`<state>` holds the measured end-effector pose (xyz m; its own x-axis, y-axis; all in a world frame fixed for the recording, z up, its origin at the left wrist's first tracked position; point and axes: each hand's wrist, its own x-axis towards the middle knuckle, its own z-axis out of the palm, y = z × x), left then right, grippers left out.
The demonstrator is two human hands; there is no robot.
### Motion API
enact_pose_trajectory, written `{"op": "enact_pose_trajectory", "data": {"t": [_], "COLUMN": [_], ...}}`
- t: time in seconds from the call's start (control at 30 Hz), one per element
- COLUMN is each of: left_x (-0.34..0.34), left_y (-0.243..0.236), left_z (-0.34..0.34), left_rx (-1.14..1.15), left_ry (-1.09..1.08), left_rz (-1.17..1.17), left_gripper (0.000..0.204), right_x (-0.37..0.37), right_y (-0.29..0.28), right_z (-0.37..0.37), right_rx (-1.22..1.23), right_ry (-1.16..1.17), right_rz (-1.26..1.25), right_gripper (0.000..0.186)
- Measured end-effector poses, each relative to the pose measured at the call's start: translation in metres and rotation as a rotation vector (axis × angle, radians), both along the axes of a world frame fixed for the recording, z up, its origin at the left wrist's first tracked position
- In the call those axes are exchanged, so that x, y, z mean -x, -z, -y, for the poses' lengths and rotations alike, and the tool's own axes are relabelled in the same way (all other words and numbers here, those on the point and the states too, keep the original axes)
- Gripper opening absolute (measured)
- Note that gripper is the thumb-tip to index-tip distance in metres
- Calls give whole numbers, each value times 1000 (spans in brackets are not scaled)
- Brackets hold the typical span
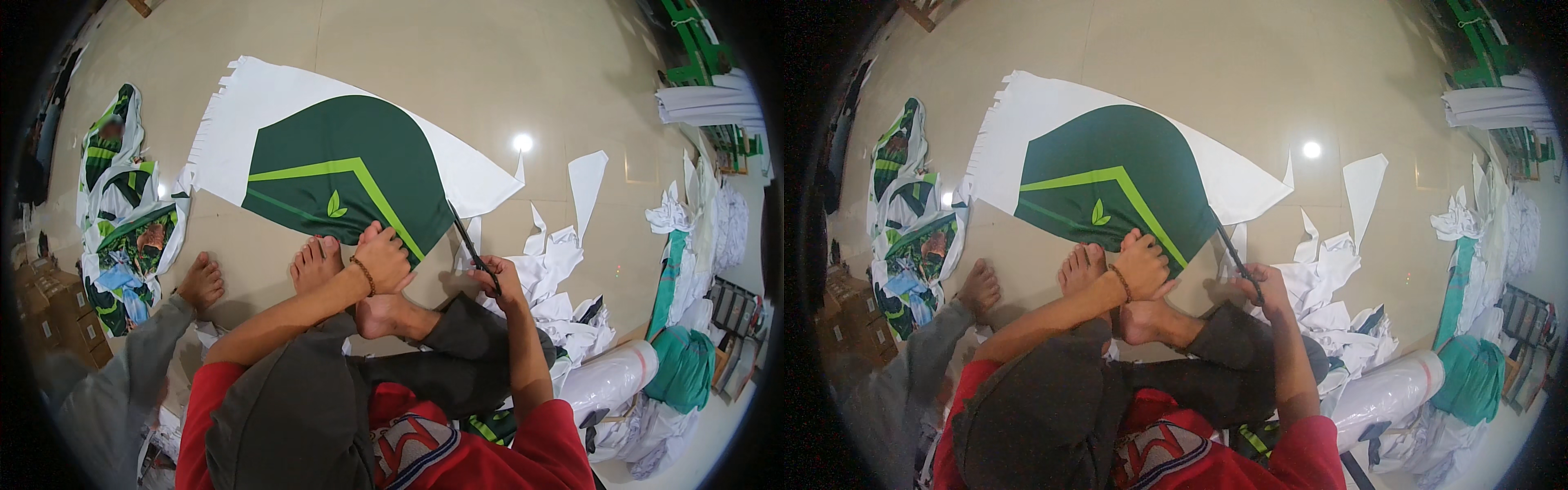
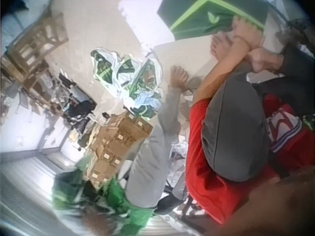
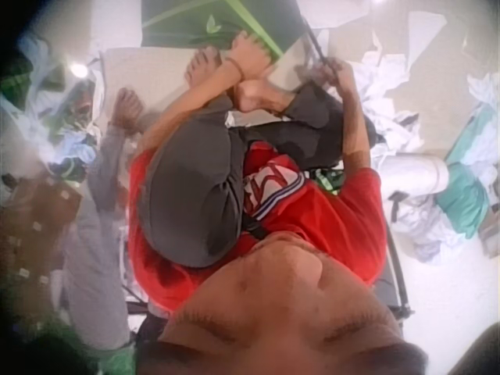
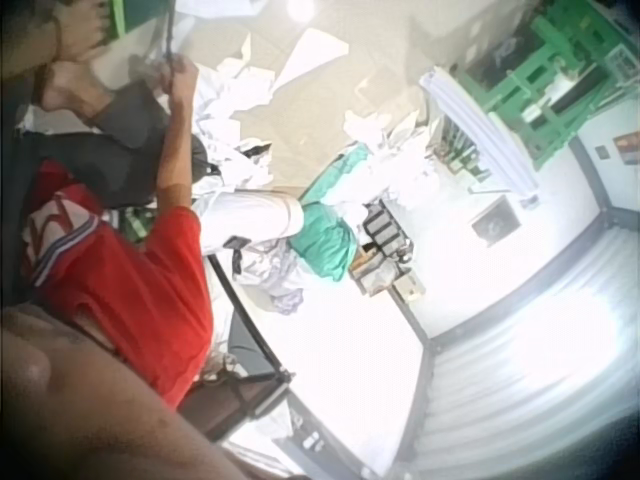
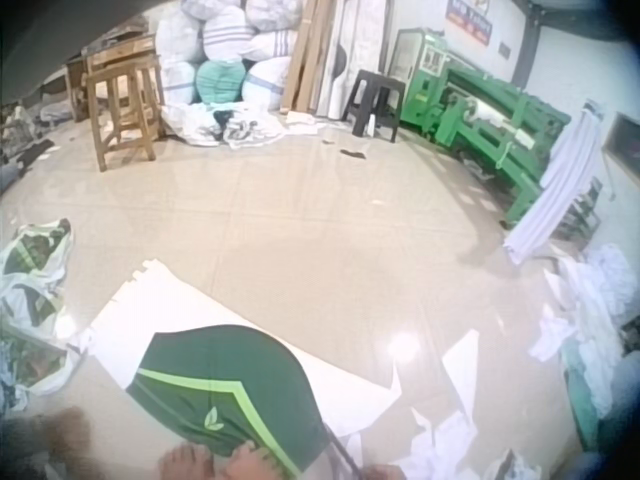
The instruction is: The person sits on the floor and uses scissors to cut a green and white patterned fabric into specific shapes. They repeatedly trim the edges, adjust the fabric, and discard the cut-off pieces.
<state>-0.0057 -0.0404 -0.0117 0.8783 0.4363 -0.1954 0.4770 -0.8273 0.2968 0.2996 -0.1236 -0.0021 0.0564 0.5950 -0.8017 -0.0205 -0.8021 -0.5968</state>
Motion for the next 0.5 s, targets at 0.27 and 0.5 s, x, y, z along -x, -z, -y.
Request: {"op": "enact_pose_trajectory", "data": {"t": [0.27,0.5], "left_x": [1,2], "left_y": [9,8], "left_z": [-5,-7], "left_rx": [-46,-64], "left_ry": [-16,4], "left_rz": [77,82], "left_gripper": [47,47], "right_x": [1,16], "right_y": [-1,4], "right_z": [-6,6], "right_rx": [45,8], "right_ry": [13,96], "right_rz": [-4,-57], "right_gripper": [29,27]}}
